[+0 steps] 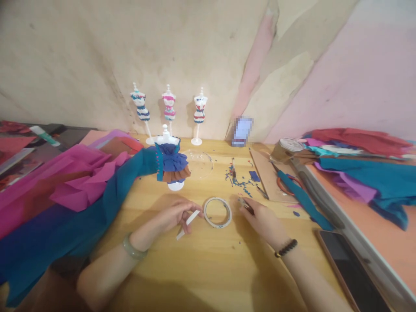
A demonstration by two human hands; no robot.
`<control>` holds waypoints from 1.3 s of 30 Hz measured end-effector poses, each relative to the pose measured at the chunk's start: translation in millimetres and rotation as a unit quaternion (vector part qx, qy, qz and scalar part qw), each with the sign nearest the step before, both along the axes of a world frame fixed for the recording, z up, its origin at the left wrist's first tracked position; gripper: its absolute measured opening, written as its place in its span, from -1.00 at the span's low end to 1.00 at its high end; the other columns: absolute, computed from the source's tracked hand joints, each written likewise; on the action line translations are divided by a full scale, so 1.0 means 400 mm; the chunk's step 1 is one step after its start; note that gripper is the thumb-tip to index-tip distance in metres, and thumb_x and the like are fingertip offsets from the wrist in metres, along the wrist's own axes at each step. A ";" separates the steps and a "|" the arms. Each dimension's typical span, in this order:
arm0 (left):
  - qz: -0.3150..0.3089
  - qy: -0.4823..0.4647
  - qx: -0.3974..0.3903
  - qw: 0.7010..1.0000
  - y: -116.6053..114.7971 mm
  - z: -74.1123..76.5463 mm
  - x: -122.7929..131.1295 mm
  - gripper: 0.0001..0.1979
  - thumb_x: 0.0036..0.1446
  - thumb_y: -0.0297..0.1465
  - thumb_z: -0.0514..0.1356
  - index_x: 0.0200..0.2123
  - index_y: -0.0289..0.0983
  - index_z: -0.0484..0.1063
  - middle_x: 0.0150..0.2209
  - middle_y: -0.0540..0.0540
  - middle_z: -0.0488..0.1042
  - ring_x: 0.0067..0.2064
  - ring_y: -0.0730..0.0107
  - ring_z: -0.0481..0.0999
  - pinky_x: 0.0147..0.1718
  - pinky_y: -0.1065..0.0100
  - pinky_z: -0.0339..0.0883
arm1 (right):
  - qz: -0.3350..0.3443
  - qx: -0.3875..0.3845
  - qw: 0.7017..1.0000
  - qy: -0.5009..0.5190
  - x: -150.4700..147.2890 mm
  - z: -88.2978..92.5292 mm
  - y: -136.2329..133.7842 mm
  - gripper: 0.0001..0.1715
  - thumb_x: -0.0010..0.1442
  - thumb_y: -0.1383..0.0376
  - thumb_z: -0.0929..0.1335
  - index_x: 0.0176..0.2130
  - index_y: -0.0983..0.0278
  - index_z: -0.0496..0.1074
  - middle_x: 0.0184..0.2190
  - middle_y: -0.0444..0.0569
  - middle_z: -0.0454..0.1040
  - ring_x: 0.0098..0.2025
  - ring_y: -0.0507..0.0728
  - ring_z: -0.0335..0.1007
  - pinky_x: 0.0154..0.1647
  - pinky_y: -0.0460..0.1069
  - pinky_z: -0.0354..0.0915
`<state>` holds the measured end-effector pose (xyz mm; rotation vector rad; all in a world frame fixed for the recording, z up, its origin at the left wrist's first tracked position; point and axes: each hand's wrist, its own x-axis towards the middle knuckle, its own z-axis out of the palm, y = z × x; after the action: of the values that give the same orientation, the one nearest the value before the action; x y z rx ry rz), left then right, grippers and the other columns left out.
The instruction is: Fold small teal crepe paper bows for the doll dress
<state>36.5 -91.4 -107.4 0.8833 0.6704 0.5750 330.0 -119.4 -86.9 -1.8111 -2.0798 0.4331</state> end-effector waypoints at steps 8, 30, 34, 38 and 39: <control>0.008 -0.023 -0.020 0.999 0.000 -0.018 0.007 -0.60 0.00 -0.17 0.27 -0.22 -0.39 0.53 -0.27 -0.27 0.59 -0.56 0.32 0.55 -0.62 0.37 0.45 | 0.096 0.139 0.986 -0.001 -0.194 0.039 -0.041 -0.76 0.28 0.24 0.25 -0.21 0.21 0.49 -0.19 0.08 0.50 -0.09 0.24 0.34 0.01 0.16 0.22; -0.013 -0.030 0.056 0.998 -0.006 -0.010 0.003 -0.42 0.02 -0.35 0.33 0.15 -0.13 0.34 -0.20 -0.15 0.56 -0.55 0.52 0.51 -0.55 0.43 0.45 | 0.012 -0.171 0.848 0.501 -0.274 0.008 0.004 -0.53 0.06 -0.06 0.39 -0.49 0.29 0.38 -0.58 -0.12 0.37 -0.55 -0.01 0.17 -0.54 -0.09 0.07; -0.017 -0.016 0.065 0.998 -0.005 -0.016 0.003 -0.21 0.02 -0.33 0.33 0.28 0.01 0.06 -0.21 -0.08 0.51 -0.51 0.46 0.53 -0.54 0.37 0.46 | 0.002 -0.168 0.855 0.490 -0.275 0.011 0.003 -0.51 0.02 -0.08 0.40 -0.49 0.30 0.41 -0.55 -0.08 0.39 -0.48 0.03 0.25 -0.50 -0.08 0.13; 0.012 0.101 0.157 0.982 -0.004 0.006 0.002 -0.33 0.06 -0.26 0.27 0.24 -0.14 0.19 -0.24 -0.12 0.48 -0.33 0.32 0.55 -0.45 0.33 0.47 | -0.004 -0.138 0.884 0.447 -0.268 0.017 0.001 -0.52 0.04 -0.08 0.39 -0.46 0.30 0.45 -0.50 -0.05 0.42 -0.43 0.07 0.30 -0.47 -0.07 0.18; 0.037 0.149 0.207 0.966 -0.004 0.016 0.001 -0.39 0.04 -0.26 0.29 0.18 -0.20 0.29 -0.22 -0.14 0.49 -0.25 0.28 0.53 -0.36 0.30 0.47 | 0.002 -0.127 0.893 0.432 -0.267 0.019 0.001 -0.52 0.06 -0.08 0.37 -0.46 0.29 0.45 -0.50 -0.05 0.43 -0.42 0.08 0.31 -0.45 -0.06 0.19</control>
<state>37.0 -93.1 -100.9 1.3571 0.8746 0.6693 223.2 -119.1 -79.2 -1.3350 -1.4275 1.2849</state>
